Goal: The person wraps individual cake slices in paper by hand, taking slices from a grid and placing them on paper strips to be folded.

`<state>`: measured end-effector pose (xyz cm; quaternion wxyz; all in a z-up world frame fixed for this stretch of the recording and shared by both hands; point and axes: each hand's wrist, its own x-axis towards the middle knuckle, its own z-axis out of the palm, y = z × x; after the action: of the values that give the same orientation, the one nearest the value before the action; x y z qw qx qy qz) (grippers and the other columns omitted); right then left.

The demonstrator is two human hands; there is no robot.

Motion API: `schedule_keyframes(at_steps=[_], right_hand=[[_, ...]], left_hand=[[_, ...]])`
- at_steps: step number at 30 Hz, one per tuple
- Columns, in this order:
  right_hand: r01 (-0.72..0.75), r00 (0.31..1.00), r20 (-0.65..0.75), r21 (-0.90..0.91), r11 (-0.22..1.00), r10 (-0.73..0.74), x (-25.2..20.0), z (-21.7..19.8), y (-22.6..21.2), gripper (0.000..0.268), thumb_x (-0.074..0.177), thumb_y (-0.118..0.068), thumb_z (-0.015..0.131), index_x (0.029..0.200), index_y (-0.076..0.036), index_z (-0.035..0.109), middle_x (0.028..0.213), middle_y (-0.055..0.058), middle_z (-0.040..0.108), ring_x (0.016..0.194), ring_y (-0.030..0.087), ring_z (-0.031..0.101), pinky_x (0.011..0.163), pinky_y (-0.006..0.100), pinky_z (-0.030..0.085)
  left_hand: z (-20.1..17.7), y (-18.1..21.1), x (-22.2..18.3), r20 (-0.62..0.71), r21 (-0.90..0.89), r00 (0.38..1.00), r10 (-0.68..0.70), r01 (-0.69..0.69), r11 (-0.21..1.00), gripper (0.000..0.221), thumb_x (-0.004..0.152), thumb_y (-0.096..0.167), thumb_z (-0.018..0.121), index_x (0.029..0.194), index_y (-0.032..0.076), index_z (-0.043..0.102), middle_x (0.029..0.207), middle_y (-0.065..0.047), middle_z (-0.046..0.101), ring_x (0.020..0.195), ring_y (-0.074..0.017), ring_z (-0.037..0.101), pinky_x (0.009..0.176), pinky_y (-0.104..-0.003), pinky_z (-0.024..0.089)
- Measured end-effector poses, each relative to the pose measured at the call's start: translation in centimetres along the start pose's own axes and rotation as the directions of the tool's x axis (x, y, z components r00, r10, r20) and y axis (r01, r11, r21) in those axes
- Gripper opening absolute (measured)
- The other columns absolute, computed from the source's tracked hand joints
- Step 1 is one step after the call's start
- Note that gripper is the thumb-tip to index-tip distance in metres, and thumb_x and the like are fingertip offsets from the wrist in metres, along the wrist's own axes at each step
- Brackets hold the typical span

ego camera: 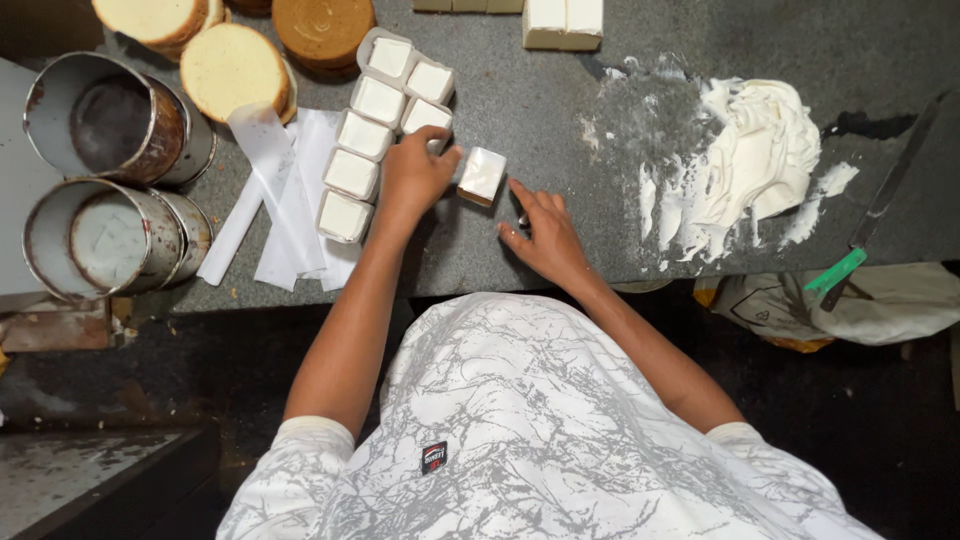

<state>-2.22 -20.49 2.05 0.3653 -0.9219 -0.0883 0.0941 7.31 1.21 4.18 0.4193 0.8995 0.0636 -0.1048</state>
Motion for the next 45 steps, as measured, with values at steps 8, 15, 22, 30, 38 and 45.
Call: schedule_keyframes(at_steps=[8,15,22,30,38,45], right_hand=[[0.086,0.987,-0.129,-0.049,0.995,-0.092,0.2,0.4,1.2,0.058,0.091,-0.026,0.077,0.139,-0.001,0.058,0.112,0.013,0.062,0.108,0.03,0.052,0.094,0.043,0.047],[0.0,0.956,-0.292,-0.011,1.0,-0.004,-1.5,-1.0,2.8,0.048,0.094,-0.023,0.074,0.136,-0.004,0.063,0.113,0.013,0.065,0.105,0.03,0.055,0.093,0.043,0.047],[-0.147,0.939,-0.307,0.043,0.988,0.153,-2.3,-1.0,2.6,0.04,0.096,-0.022,0.07,0.132,-0.007,0.068,0.101,0.012,0.065,0.099,0.027,0.055,0.087,0.04,0.048],[0.203,0.97,-0.106,-0.137,0.97,-0.218,0.9,2.6,-1.9,0.037,0.091,-0.024,0.075,0.124,-0.007,0.071,0.099,0.01,0.064,0.1,0.029,0.052,0.089,0.043,0.043],[0.303,0.945,-0.056,-0.224,0.926,-0.323,5.7,5.6,-6.3,0.044,0.082,-0.035,0.085,0.112,-0.005,0.071,0.095,0.011,0.061,0.095,0.03,0.051,0.084,0.044,0.038],[0.123,0.973,-0.158,-0.267,0.956,-0.169,7.1,5.4,-5.2,0.039,0.081,-0.04,0.087,0.091,-0.006,0.072,0.094,0.008,0.065,0.099,0.028,0.054,0.089,0.045,0.039]], left_hand=[[3.4,5.4,-3.0,0.05,0.325,0.991,0.124,-0.134,0.936,0.11,0.075,0.045,0.089,0.152,-0.001,0.026,0.095,-0.025,0.071,0.087,-0.0431,0.07,0.071,-0.052,0.057],[2.1,2.6,-4.7,-0.02,0.269,0.966,0.257,-0.242,0.932,0.111,0.069,0.022,0.089,0.152,0.001,0.019,0.099,-0.026,0.068,0.087,-0.0457,0.069,0.072,-0.052,0.058],[0.8,-2.5,-6.4,-0.277,0.074,0.873,0.402,-0.397,0.915,0.1,0.082,0.011,0.083,0.158,0.003,0.018,0.127,-0.027,0.061,0.114,-0.0443,0.064,0.1,-0.051,0.052],[0.6,-3.5,-9.3,-0.389,0.138,0.856,0.341,-0.311,0.94,0.099,0.083,0.013,0.083,0.157,0.003,0.018,0.145,-0.027,0.043,0.135,-0.0445,0.046,0.113,-0.051,0.041],[-3.3,-6.1,-11.4,-0.545,0.025,0.797,0.26,-0.295,0.955,0.084,0.087,0.01,0.079,0.155,0.004,0.03,0.138,-0.019,0.053,0.123,-0.0364,0.056,0.104,-0.047,0.049],[-6.9,-7.6,-12.5,-0.676,0.034,0.701,0.229,-0.281,0.959,0.061,0.093,0.008,0.077,0.145,0.002,0.044,0.129,-0.015,0.059,0.117,-0.0317,0.059,0.095,-0.04,0.055]])
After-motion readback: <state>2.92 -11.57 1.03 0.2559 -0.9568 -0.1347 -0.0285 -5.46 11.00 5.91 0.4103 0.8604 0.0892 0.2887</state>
